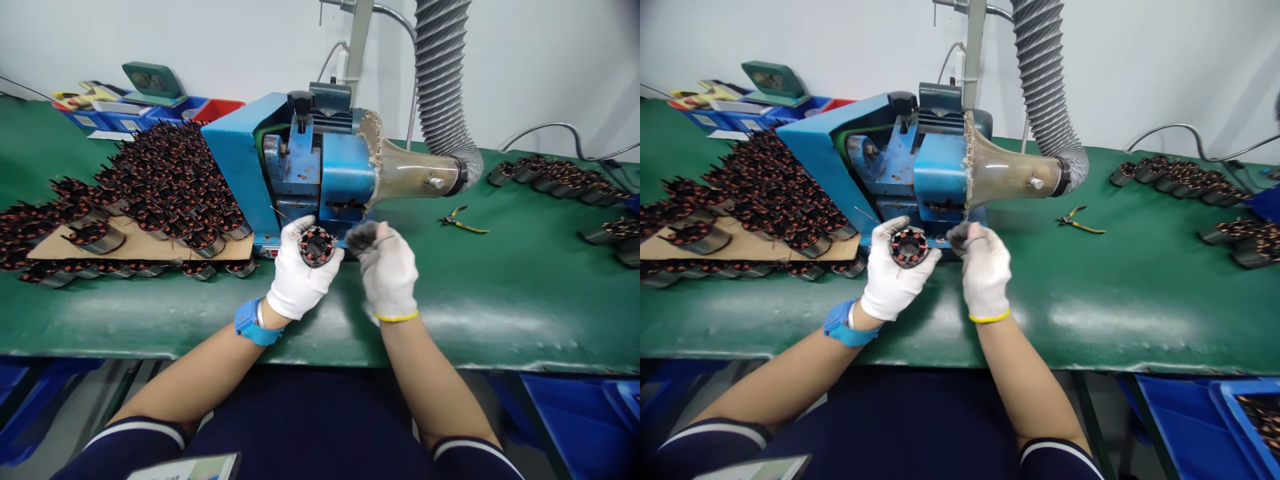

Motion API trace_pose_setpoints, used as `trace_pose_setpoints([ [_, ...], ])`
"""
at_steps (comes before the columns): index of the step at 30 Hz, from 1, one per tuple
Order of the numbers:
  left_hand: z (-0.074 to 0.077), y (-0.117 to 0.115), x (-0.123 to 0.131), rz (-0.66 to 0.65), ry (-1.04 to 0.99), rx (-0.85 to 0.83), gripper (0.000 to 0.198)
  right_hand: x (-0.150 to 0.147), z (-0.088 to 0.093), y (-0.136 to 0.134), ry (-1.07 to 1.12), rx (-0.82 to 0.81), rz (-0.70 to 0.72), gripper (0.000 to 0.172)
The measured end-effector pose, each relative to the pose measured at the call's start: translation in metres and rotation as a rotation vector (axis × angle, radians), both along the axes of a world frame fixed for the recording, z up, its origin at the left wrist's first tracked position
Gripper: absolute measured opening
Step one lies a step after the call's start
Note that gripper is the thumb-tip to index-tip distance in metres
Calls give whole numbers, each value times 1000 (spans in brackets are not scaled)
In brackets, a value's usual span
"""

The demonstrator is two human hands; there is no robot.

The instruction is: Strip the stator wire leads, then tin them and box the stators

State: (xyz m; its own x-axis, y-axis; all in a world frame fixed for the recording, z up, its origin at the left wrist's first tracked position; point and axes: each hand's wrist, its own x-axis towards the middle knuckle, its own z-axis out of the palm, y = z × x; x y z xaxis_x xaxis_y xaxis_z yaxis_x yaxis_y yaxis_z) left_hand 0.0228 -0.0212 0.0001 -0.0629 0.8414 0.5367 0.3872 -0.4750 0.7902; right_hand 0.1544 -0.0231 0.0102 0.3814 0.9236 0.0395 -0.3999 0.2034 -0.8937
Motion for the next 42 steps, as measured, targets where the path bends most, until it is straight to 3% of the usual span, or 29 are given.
trace_pose_setpoints([
  [5,-5,-4,-1,-116,149,56,61,-24,-2,-7,-182,-68,35,24],
  [12,-12,8,3,-12,188,126,59,-29,3,18,-86,-145,-47,13],
  [18,-6,23,9,78,216,184,56,-35,10,37,-85,-94,-107,11],
  [26,-6,26,10,68,214,171,57,-35,4,43,-55,-51,-101,9],
  [30,-12,22,7,22,190,168,60,-35,1,31,-126,-14,-116,12],
  [36,-16,4,-1,-159,6,188,52,-39,-3,-6,-339,98,-224,18],
  [39,-6,-4,-6,-269,-171,21,52,-38,-5,-15,-400,168,-224,23],
  [42,8,-17,-21,-438,-552,-365,46,-39,-7,-20,-475,237,-164,28],
])
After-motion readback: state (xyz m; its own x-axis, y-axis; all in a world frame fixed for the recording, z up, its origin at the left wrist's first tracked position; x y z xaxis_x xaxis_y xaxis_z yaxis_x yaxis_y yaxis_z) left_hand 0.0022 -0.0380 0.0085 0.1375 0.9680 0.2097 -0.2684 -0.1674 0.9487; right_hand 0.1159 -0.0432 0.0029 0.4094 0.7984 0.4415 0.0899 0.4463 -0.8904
